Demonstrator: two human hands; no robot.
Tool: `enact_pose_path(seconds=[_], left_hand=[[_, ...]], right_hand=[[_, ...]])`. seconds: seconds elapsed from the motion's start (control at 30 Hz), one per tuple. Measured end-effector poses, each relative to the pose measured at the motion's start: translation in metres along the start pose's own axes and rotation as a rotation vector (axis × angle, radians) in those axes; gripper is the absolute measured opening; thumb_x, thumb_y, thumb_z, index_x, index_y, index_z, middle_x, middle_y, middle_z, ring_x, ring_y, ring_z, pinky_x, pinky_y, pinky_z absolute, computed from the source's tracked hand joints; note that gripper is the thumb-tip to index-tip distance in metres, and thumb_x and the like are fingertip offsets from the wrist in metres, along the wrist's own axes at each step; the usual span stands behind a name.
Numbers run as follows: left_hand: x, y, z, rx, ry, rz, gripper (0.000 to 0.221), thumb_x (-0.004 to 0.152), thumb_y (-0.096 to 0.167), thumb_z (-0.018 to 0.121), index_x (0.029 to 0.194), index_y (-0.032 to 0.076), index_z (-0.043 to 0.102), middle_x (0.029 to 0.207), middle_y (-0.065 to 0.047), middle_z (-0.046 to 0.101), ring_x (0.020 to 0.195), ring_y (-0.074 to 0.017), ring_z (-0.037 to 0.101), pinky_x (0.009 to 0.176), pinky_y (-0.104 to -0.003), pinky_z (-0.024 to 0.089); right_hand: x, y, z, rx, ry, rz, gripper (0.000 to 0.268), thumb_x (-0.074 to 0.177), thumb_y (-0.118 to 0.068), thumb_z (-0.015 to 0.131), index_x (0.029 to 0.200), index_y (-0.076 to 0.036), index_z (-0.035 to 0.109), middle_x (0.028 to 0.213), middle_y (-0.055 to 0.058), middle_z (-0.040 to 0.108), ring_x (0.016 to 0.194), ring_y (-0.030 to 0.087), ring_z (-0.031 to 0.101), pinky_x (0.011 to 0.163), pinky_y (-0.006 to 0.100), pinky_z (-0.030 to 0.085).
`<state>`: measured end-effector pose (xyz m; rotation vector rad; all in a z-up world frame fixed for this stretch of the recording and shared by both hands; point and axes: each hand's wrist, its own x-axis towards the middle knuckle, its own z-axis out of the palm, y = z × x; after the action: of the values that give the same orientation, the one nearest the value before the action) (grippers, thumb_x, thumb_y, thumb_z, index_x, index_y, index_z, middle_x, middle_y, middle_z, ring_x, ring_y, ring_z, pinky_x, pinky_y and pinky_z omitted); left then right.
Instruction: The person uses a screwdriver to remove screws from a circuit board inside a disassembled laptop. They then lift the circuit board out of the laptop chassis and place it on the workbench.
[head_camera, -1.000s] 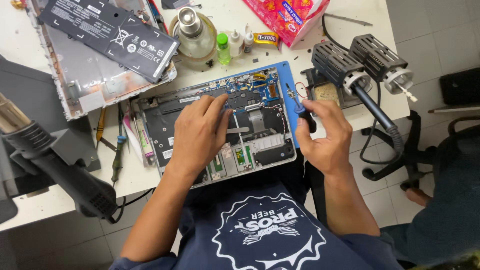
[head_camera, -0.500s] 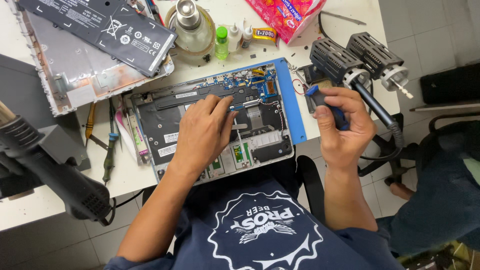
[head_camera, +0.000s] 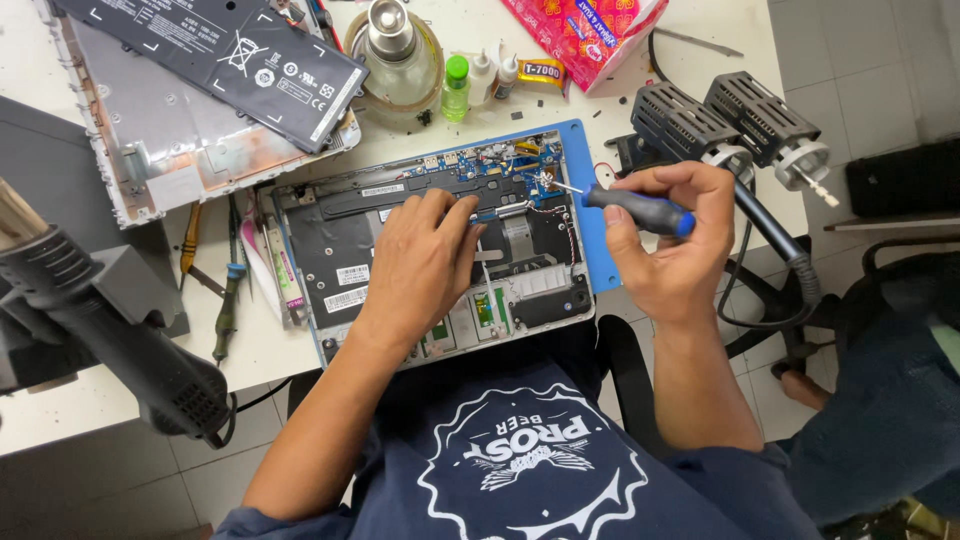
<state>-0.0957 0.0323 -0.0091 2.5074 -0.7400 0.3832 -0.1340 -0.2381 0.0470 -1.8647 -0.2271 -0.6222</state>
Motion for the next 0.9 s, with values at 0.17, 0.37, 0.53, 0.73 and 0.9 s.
enact_pose_path(seconds=[0.17,0.37,0.53,0.73,0.9], left_hand=[[-0.001,-0.002,0.003,-0.003,-0.006,-0.009,0.023,0.112,0.026,0.073,0.129,0.012,0.079,0.102,-0.005,0.067,0.083,-0.0252,0.068,0.078,-0.040,0.054],[-0.002,-0.004,0.005,0.010,-0.002,-0.012,0.022,0.111,0.025,0.073,0.129,0.012,0.079,0.102,-0.005,0.067,0.083,-0.0255,0.069,0.078,-0.040,0.055],[-0.003,-0.007,0.003,-0.001,0.004,-0.028,0.021,0.112,0.024,0.072,0.127,0.012,0.080,0.101,-0.005,0.067,0.083,-0.0262,0.068,0.077,-0.040,0.053],[-0.003,-0.003,0.018,0.011,0.023,0.033,0.017,0.105,0.022,0.079,0.120,0.014,0.082,0.101,-0.005,0.067,0.087,-0.0261,0.067,0.079,-0.041,0.052],[0.010,0.001,0.040,0.075,-0.021,0.103,0.008,0.099,0.016,0.082,0.106,0.015,0.084,0.097,-0.004,0.065,0.084,-0.0223,0.060,0.076,-0.038,0.046]], right_hand=[[0.004,0.007,0.000,-0.271,-0.087,0.012,0.041,0.107,-0.008,0.083,0.129,0.003,0.051,0.093,0.020,0.075,0.064,0.022,0.067,0.056,0.030,0.055],[0.006,0.014,0.002,-0.330,-0.133,0.057,0.036,0.106,-0.008,0.079,0.126,0.000,0.050,0.089,0.020,0.076,0.061,0.023,0.064,0.053,0.033,0.051],[0.005,0.017,0.002,-0.336,-0.136,0.087,0.034,0.106,-0.007,0.079,0.127,0.002,0.053,0.092,0.020,0.076,0.064,0.027,0.068,0.053,0.033,0.053],[0.005,0.018,0.002,-0.366,-0.153,0.102,0.035,0.106,-0.011,0.079,0.127,-0.001,0.052,0.094,0.019,0.078,0.067,0.025,0.070,0.053,0.032,0.055],[0.006,0.016,0.003,-0.368,-0.167,0.101,0.034,0.106,-0.011,0.079,0.126,-0.001,0.054,0.093,0.016,0.078,0.065,0.023,0.069,0.053,0.031,0.055]])
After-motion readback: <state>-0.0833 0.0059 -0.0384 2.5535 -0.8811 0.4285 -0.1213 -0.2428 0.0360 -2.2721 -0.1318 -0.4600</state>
